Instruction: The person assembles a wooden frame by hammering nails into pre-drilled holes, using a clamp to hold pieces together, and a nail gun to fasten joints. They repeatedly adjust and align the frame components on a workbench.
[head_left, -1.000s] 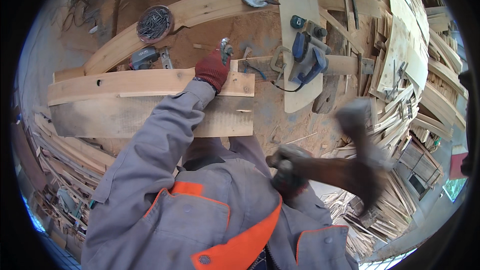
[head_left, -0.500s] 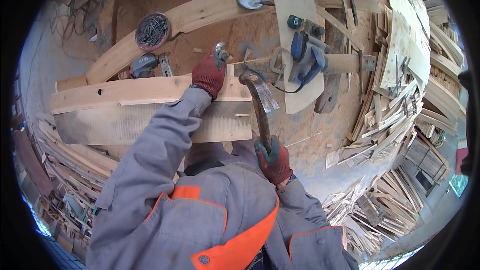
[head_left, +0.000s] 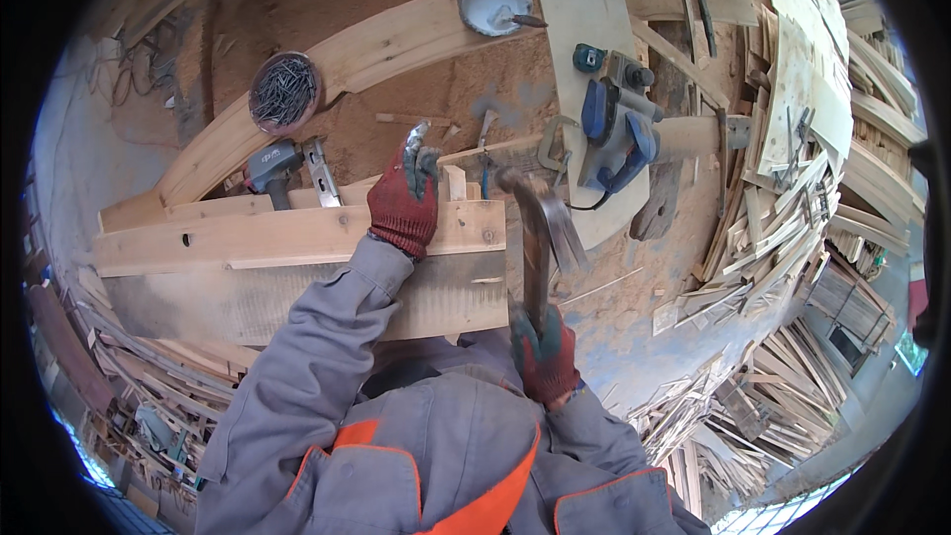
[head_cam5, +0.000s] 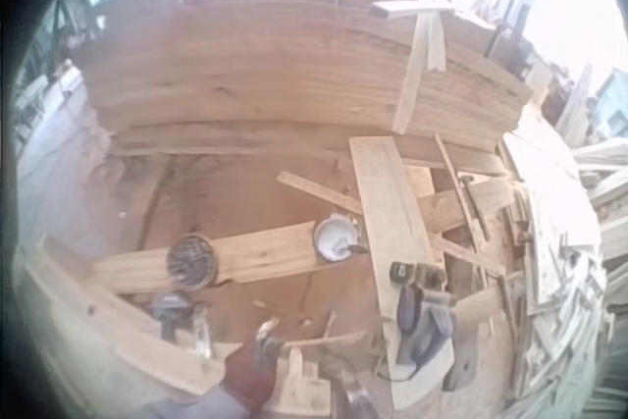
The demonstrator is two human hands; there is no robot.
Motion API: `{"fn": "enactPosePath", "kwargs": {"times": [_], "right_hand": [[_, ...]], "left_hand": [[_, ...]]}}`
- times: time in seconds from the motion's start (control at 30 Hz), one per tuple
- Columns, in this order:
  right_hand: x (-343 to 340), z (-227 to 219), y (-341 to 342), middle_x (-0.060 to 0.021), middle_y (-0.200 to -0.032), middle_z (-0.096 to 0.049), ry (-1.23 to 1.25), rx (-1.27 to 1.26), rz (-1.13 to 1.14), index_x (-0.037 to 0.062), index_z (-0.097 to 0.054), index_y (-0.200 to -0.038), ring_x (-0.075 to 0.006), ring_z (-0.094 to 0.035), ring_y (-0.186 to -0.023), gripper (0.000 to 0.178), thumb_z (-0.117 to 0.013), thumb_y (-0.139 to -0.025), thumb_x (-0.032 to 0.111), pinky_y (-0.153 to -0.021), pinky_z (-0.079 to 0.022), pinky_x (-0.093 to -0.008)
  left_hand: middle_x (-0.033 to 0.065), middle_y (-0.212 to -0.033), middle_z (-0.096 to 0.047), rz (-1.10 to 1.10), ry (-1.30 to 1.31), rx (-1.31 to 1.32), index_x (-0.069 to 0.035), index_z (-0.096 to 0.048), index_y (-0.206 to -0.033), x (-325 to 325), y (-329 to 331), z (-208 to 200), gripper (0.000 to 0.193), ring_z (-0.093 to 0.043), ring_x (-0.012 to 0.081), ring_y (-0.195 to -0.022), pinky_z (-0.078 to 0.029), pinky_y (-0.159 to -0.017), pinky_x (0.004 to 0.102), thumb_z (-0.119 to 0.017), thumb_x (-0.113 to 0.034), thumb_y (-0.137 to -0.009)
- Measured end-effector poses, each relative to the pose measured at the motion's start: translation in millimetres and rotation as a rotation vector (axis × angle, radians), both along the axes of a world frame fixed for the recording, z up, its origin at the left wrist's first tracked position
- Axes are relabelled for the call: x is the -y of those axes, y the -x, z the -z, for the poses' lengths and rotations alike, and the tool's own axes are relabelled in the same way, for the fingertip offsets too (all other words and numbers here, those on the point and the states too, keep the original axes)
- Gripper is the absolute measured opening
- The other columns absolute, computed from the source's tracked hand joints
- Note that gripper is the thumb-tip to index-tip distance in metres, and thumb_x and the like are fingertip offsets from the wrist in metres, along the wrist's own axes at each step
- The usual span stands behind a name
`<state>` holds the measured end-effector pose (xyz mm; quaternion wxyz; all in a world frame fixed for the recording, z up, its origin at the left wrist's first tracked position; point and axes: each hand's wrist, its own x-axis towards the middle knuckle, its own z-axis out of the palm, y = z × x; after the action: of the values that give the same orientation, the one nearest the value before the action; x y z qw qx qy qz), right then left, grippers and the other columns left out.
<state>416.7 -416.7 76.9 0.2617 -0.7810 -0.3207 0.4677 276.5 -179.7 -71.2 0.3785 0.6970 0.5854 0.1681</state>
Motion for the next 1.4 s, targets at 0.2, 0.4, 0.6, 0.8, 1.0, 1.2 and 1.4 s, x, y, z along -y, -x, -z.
{"fn": "enactPosePath", "kwargs": {"times": [0.2,0.4,0.6,0.8,1.0,1.2,1.4], "right_hand": [[9,-58,7,-0.0067,-0.072,-0.066,-0.475,-0.041,0.184,-0.0034,-0.068,-0.12,-0.0154,-0.064,-0.06,0.029,-0.061,-0.094,0.005,-0.056,-0.051,-0.0308],[18,-14,-6,-0.0091,-0.073,-0.062,0.19,0.272,-0.438,0.0045,-0.062,-0.102,-0.0347,-0.069,-0.065,0.021,-0.071,-0.089,0.018,-0.056,-0.053,-0.0456],[13,-35,-3,-0.0139,-0.07,-0.067,-0.031,0.084,-0.173,0.0067,-0.061,-0.107,-0.0369,-0.069,-0.066,0.036,-0.076,-0.09,0.034,-0.059,-0.054,-0.0461],[21,-66,-31,-0.0185,-0.087,-0.07,-0.317,-0.012,-0.176,0.0026,-0.07,-0.105,-0.0373,-0.069,-0.071,0.023,-0.074,-0.087,0.016,-0.063,-0.055,-0.0449],[0,-12,-12,-0.0157,-0.098,-0.068,0.111,0.268,-0.398,0.01,-0.068,-0.104,-0.0398,-0.067,-0.07,0.025,-0.077,-0.085,0.024,-0.062,-0.054,-0.0454],[-13,-64,-40,-0.0163,-0.08,-0.069,0.364,-0.054,-0.421,0.0038,-0.069,-0.102,-0.036,-0.071,-0.082,0.019,-0.071,-0.087,0.015,-0.07,-0.053,-0.0421],[-15,-12,-18,-0.018,-0.087,-0.066,0.37,0.284,-0.509,0.0074,-0.062,-0.102,-0.0438,-0.068,-0.076,0.019,-0.071,-0.092,0.022,-0.062,-0.052,-0.0497]], "left_hand": [[0.0161,-0.104,-0.076,0.003,-0.013,0.037,-0.018,-0.056,-0.148,-1,-1,-1,0.042,-0.075,0.0344,-0.093,-0.06,-0.078,0.0422,-0.056,-0.029,-0.108],[0.0158,-0.106,-0.075,-0.007,-0.032,0.016,-0.02,-0.059,-0.146,-2,-3,-11,0.04,-0.073,0.0385,-0.091,-0.059,-0.076,0.045,-0.054,-0.035,-0.108],[0.0187,-0.104,-0.074,0.002,-0.081,-0.004,-0.024,-0.055,-0.148,-4,-3,-10,0.042,-0.072,0.0423,-0.092,-0.057,-0.075,0.0484,-0.054,-0.039,-0.108],[0.0185,-0.098,-0.074,0.005,-0.066,-0.036,-0.027,-0.054,-0.148,0,-2,-4,0.042,-0.071,0.0439,-0.088,-0.056,-0.073,0.0499,-0.054,-0.04,-0.108],[0.0197,-0.099,-0.074,0.023,-0.078,-0.078,-0.028,-0.054,-0.149,-6,-3,-10,0.043,-0.071,0.0448,-0.088,-0.056,-0.072,0.0507,-0.053,-0.041,-0.108],[0.0193,-0.105,-0.073,0.01,-0.012,-0.076,-0.026,-0.055,-0.148,-3,-3,-14,0.046,-0.071,0.0439,-0.093,-0.057,-0.077,0.0499,-0.058,-0.035,-0.104],[0.0173,-0.113,-0.073,-0.002,0.031,-0.066,-0.023,-0.056,-0.148,-5,-4,-16,0.052,-0.071,0.0404,-0.1,-0.058,-0.084,0.0482,-0.067,-0.029,-0.097]]}}
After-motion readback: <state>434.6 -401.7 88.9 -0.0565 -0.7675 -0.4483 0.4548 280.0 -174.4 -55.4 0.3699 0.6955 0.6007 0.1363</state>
